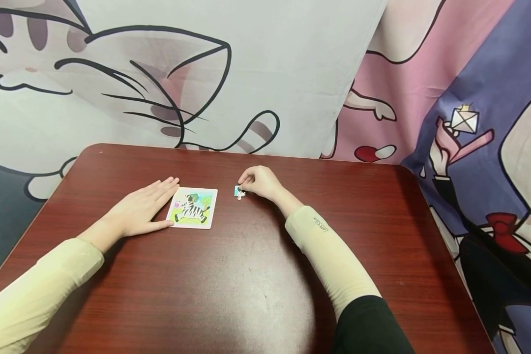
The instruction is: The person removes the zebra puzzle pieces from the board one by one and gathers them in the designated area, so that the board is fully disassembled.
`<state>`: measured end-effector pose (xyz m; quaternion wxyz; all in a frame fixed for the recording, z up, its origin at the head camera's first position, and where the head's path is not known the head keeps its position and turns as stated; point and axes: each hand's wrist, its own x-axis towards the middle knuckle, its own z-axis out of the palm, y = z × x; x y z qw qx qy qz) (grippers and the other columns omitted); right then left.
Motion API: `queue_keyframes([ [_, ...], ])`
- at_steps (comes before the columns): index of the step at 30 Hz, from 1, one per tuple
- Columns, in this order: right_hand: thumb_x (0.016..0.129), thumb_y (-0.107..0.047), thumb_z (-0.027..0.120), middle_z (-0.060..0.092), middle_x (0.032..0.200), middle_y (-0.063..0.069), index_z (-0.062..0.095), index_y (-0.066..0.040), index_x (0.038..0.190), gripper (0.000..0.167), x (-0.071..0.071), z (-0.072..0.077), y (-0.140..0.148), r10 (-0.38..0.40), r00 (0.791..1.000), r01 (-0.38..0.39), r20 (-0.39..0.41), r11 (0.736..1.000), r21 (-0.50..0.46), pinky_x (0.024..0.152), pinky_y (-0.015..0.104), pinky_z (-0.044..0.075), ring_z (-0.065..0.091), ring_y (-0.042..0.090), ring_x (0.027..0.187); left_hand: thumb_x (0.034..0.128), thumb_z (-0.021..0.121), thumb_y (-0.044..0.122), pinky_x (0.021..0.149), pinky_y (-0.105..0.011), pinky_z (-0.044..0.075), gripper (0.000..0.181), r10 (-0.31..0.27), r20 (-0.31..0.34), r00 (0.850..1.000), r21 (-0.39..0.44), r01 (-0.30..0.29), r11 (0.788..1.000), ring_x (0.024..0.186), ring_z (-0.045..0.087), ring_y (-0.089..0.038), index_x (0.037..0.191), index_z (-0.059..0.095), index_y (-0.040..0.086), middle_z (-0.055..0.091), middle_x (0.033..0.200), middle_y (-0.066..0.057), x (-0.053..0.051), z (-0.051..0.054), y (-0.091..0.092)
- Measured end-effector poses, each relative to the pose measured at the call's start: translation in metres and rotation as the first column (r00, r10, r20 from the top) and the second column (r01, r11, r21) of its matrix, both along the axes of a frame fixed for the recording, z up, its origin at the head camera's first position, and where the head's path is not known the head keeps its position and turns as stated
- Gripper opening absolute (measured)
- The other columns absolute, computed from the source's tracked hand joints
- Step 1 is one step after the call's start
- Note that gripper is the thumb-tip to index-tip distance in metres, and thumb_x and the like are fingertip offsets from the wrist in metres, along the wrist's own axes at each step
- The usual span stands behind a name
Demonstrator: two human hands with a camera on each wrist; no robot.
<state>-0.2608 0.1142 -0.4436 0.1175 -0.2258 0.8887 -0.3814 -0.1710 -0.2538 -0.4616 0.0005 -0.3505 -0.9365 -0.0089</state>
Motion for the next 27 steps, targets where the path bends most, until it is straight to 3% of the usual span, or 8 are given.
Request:
queue_keyframes([
  [16,0.092,-0.004,0.076,0.081,0.096,0.012,0.079,-0.003,0.103,0.011,0.001,0.002,0.0,-0.004,1.0,0.004,0.007,1.0,-0.002,0.075,0.017,0.053,0.073,0.018,0.085,0.0971,0.066,0.057,0.132,-0.053,0.031,0.097,-0.002,-0.009,1.0,0.001,0.002,1.0,0.161,0.031,-0.039,0.162,0.034,-0.007,0.032,0.172,-0.024,0.001,0.001,0.0],
  [27,0.095,-0.004,0.074,0.081,0.098,0.013,0.08,-0.003,0.103,0.01,0.0,0.013,-0.013,0.023,0.999,-0.023,-0.025,1.0,-0.021,0.078,0.019,0.053,0.075,0.024,0.09,0.0973,0.065,0.057,0.132,-0.053,0.031,0.096,-0.004,-0.005,1.0,-0.003,0.004,1.0,0.161,0.031,-0.039,0.161,0.034,-0.008,0.032,0.171,-0.025,0.001,0.002,0.001],
])
